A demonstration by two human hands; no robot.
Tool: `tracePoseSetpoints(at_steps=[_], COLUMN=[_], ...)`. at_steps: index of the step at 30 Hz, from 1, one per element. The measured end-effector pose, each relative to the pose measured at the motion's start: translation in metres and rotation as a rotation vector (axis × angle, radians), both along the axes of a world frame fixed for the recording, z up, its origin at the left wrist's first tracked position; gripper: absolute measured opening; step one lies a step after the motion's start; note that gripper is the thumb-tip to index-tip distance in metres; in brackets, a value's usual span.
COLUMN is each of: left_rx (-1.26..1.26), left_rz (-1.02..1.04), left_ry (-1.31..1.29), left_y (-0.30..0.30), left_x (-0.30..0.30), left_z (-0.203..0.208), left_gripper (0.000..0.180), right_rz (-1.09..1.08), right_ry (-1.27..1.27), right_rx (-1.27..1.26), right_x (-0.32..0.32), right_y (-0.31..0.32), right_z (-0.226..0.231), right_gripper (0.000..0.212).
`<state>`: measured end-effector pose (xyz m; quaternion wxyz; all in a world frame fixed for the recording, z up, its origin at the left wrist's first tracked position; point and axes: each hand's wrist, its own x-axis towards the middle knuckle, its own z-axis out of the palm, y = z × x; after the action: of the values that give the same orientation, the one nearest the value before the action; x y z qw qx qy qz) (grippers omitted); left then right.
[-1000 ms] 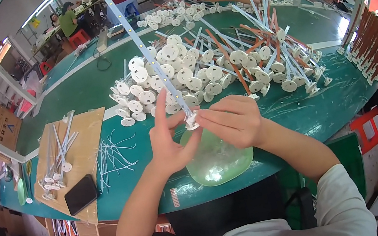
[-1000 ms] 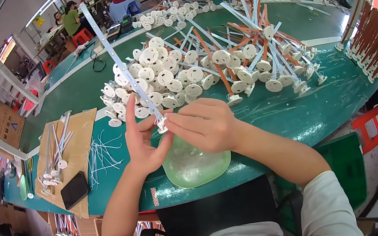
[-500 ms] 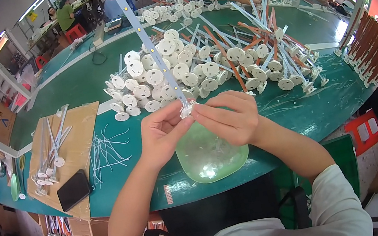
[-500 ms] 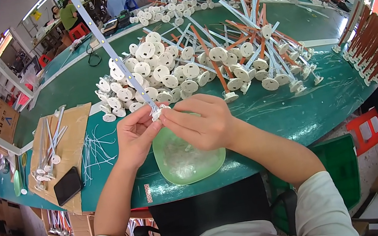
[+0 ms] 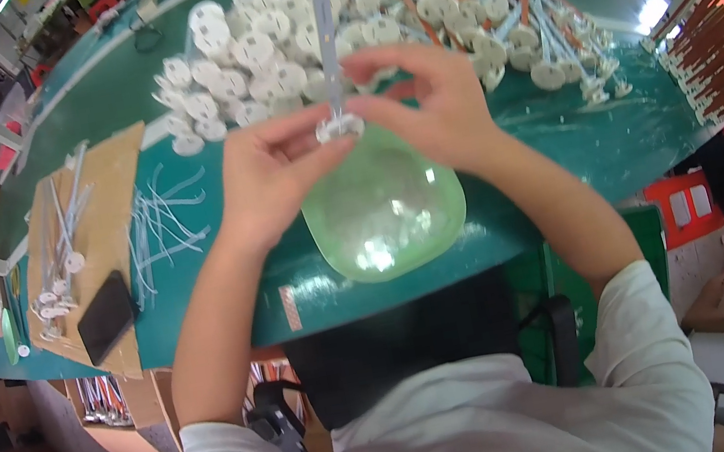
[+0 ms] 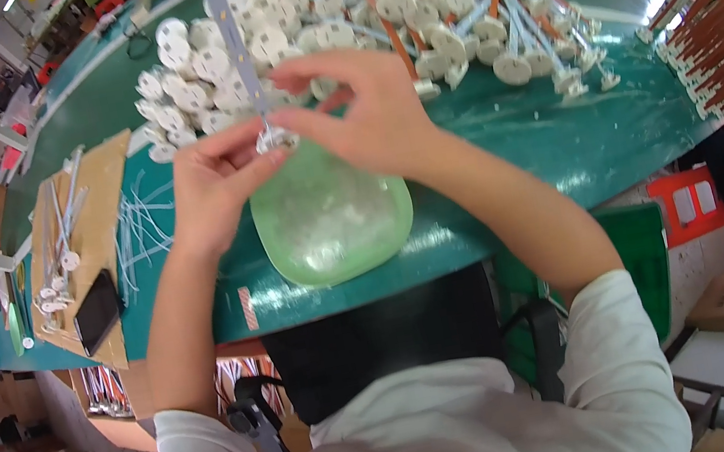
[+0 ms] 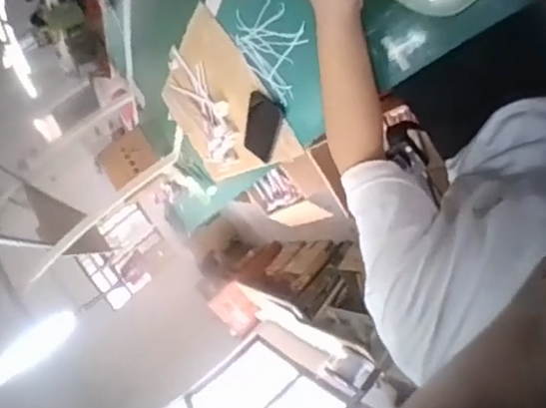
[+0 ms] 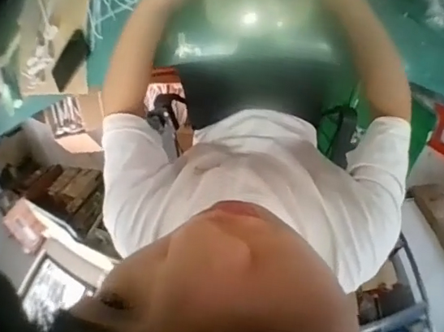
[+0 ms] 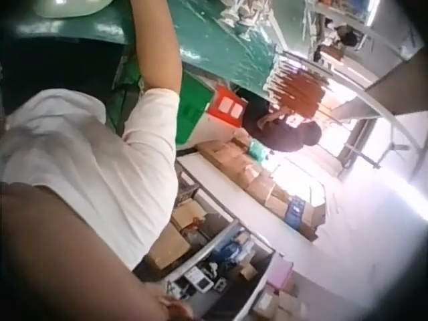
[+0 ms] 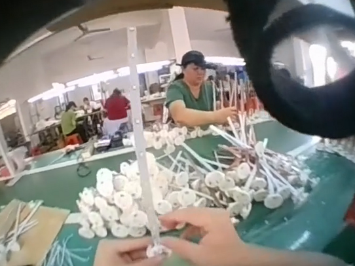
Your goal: The worker is assembling LED light strips by attaching circular plastic bases to long LED circuit strips at a workstation.
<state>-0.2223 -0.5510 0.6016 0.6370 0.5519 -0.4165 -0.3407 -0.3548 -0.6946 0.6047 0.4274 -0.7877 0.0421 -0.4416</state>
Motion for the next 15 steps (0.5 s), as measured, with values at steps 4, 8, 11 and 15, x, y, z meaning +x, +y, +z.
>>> tracePoseSetpoints(at_steps=[4, 8, 11, 15], left_rx=[0.104, 0.146, 0.186, 0.216], left_rz=[-0.027, -0.017, -0.010, 0.020], left_ry=[-0.055, -0.022, -0.047, -0.116], left_y=[0.0018, 0.0033, 0.0056, 0.0082], left_x=[-0.0015, -0.0030, -0.0003, 0.0017], left_z=[-0.0020, -0.0004, 0.0003, 0.0025], left_gripper=[0.037, 0.040, 0.041, 0.039], right_rz=[0.095, 0.093, 0.112, 0.071], right_ry=[0.125, 0.173, 0.184, 0.177], right_rx=[0.050, -0.010, -0.056, -0.175], right_x=[-0.0015, -0.0037, -0.0035, -0.0024], right_y=[0.0004, 0.0026, 0.0049, 0.0070], right_z=[-0.0002, 0.0007, -0.0006, -0.0020], right_gripper=[0.013, 0.011, 0.011, 0.010])
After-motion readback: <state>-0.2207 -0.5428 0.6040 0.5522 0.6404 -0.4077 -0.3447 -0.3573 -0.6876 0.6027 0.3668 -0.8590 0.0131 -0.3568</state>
